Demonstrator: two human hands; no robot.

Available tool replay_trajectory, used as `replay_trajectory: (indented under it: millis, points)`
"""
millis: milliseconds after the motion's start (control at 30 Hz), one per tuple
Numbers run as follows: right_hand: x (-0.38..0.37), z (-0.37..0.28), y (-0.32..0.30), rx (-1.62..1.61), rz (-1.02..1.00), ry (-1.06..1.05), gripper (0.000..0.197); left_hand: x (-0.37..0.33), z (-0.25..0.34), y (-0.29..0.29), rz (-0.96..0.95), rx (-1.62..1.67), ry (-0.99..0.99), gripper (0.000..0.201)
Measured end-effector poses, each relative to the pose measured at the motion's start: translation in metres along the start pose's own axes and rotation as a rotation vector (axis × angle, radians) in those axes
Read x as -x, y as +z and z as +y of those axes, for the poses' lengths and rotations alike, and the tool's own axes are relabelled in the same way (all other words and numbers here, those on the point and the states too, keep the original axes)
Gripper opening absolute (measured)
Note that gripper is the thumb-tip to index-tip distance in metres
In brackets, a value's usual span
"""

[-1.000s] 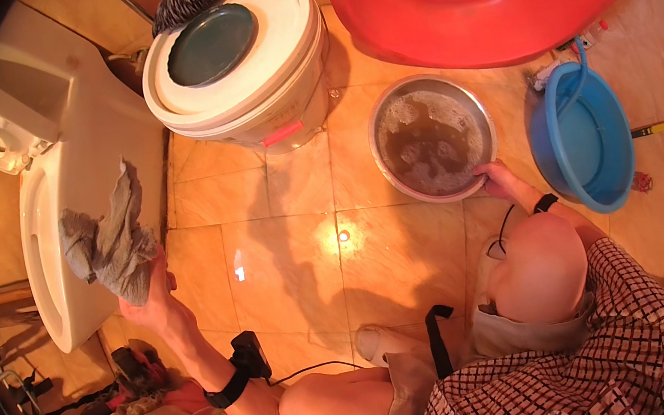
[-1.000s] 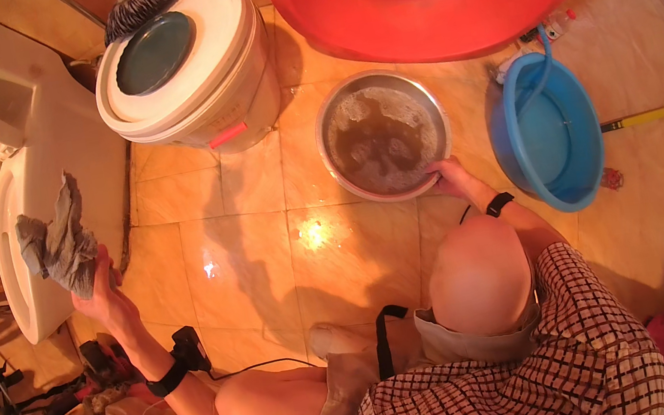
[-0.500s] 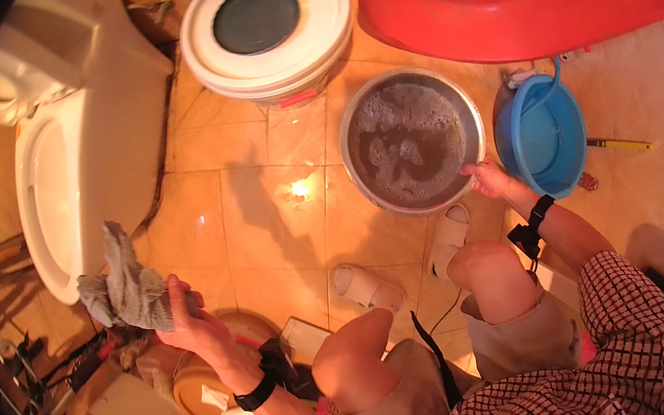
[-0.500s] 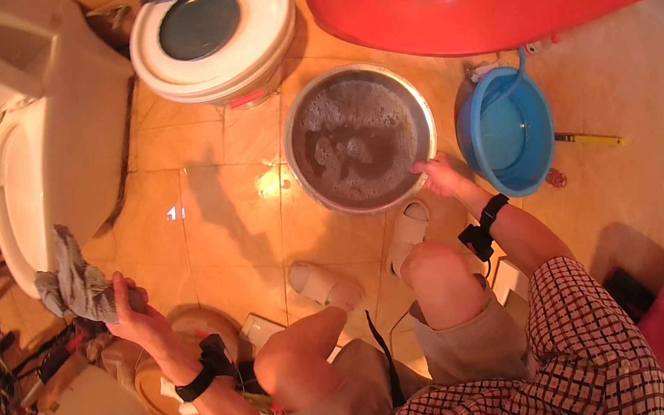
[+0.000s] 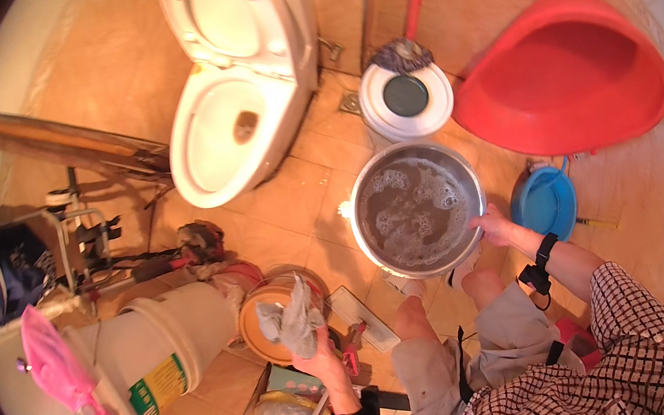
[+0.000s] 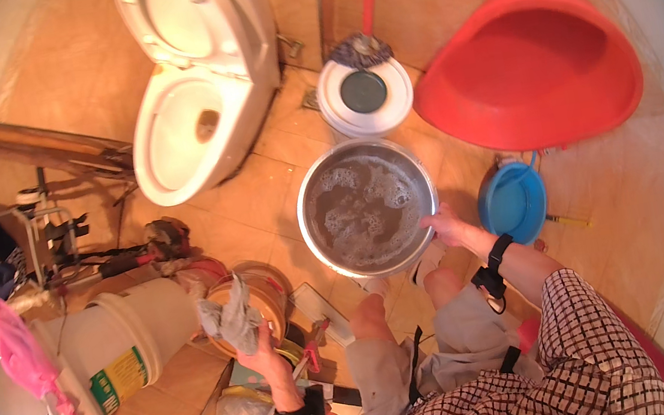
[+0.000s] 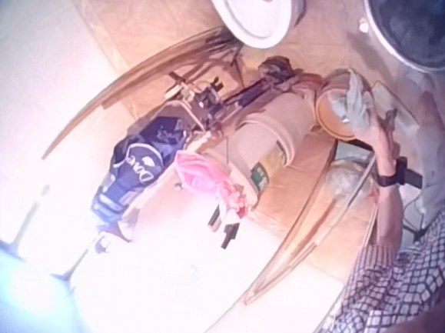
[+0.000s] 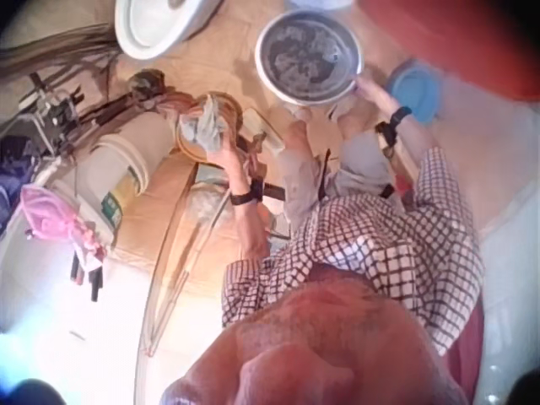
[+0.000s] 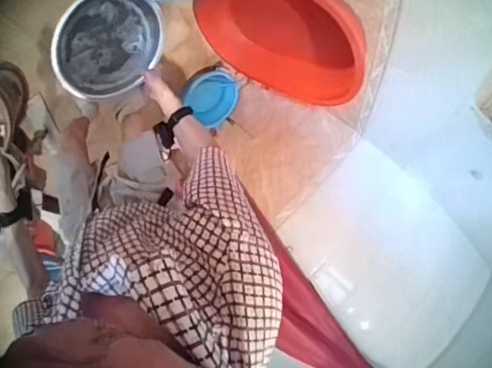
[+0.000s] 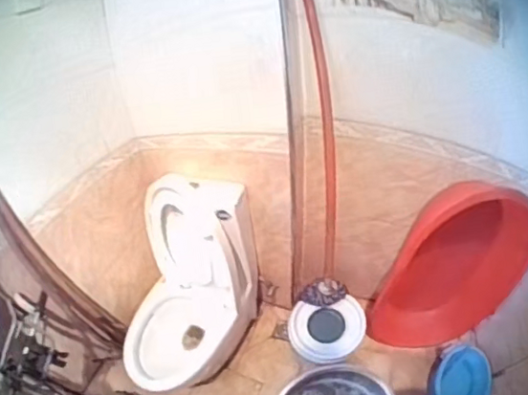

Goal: The person empties a metal bowl of dirty water into a toilet, wipes the rim and seat with a cloth, and scrubs the interior with a toilet brush. They then wipe a bucket lid and use a flat mop to clean the bathroom floor.

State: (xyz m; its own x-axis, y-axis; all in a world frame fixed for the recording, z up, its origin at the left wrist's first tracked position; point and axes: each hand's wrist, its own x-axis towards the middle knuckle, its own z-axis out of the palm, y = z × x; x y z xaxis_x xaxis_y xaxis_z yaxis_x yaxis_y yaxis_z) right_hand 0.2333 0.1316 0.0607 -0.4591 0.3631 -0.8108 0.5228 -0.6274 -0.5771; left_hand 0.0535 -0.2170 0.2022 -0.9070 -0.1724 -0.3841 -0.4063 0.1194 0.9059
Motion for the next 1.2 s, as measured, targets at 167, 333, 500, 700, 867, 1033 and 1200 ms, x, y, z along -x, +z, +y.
replay_trajectory:
  millis: [167,333,500,700,867,1033,1200]
  points:
    - [0.029,-0.064,0.1,0.061,-0.155,-0.099,0.025,0.01,0.014,-0.075,0.084,0.014,0.049,0.017]
    - [-0.004,-0.1,0.18,0.171,-0.167,-0.147,0.026,0.013,0.024,-0.105,0.124,-0.06,-0.029,0.033]
    - [-0.061,-0.128,0.26,0.272,-0.205,-0.084,0.027,0.013,0.041,-0.105,0.272,-0.091,0.06,0.021]
    - [-0.132,-0.15,0.335,0.31,-0.156,0.04,0.026,0.01,0.08,-0.088,0.361,0.016,-0.101,0.025]
    - [-0.181,-0.197,0.395,0.366,-0.194,0.058,0.028,-0.031,0.12,-0.048,0.483,0.034,-0.184,0.025]
    - [-0.157,-0.184,0.409,0.319,-0.208,0.176,0.033,-0.02,0.133,-0.07,0.474,0.007,-0.231,0.023]
    - [-0.155,-0.213,0.434,0.263,-0.246,0.297,0.036,-0.045,0.15,-0.056,0.481,-0.024,-0.194,0.022]
